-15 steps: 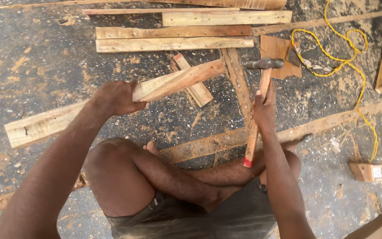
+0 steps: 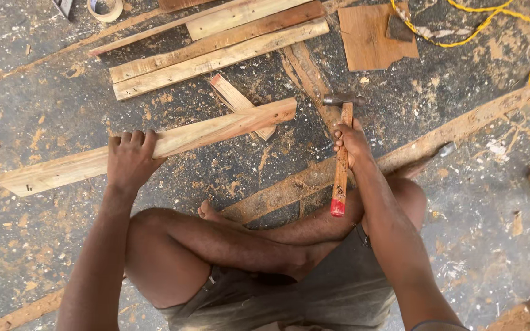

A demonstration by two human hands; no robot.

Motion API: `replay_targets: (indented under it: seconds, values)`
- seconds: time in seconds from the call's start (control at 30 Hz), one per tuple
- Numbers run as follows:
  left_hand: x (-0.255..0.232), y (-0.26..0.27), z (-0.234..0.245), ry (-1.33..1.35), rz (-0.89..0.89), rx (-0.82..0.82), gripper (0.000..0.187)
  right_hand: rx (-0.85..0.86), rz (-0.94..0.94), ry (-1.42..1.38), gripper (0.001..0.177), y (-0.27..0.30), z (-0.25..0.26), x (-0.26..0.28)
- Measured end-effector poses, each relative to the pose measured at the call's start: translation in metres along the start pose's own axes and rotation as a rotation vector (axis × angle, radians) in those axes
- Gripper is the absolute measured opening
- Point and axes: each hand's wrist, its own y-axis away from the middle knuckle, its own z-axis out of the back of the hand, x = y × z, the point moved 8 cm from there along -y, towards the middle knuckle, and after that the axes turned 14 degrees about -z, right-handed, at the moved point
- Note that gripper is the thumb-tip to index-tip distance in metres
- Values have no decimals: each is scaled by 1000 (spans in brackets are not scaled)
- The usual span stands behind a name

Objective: The person hammers nails into wooden planks and uses a chisel to shape wood while sitting on the floor.

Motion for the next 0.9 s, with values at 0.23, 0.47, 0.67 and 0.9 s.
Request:
replay_targets:
  seconds: [0.23,0.47,0.67,0.9]
  values:
    - [8,5,-8,-56,20,-47,69,-3,-51,-19,32,5,-11,-7]
    - [6,6,-9,-93,12,-42,68,-26,-61,1,35,19,-18,-3]
    - [8,4,-19,-155,35,48,72,-20,-76,14,28,18,-20,-6]
    - [3,4,-2,-41,13,-19,69,-22,-75,0,23,19,-21,-5]
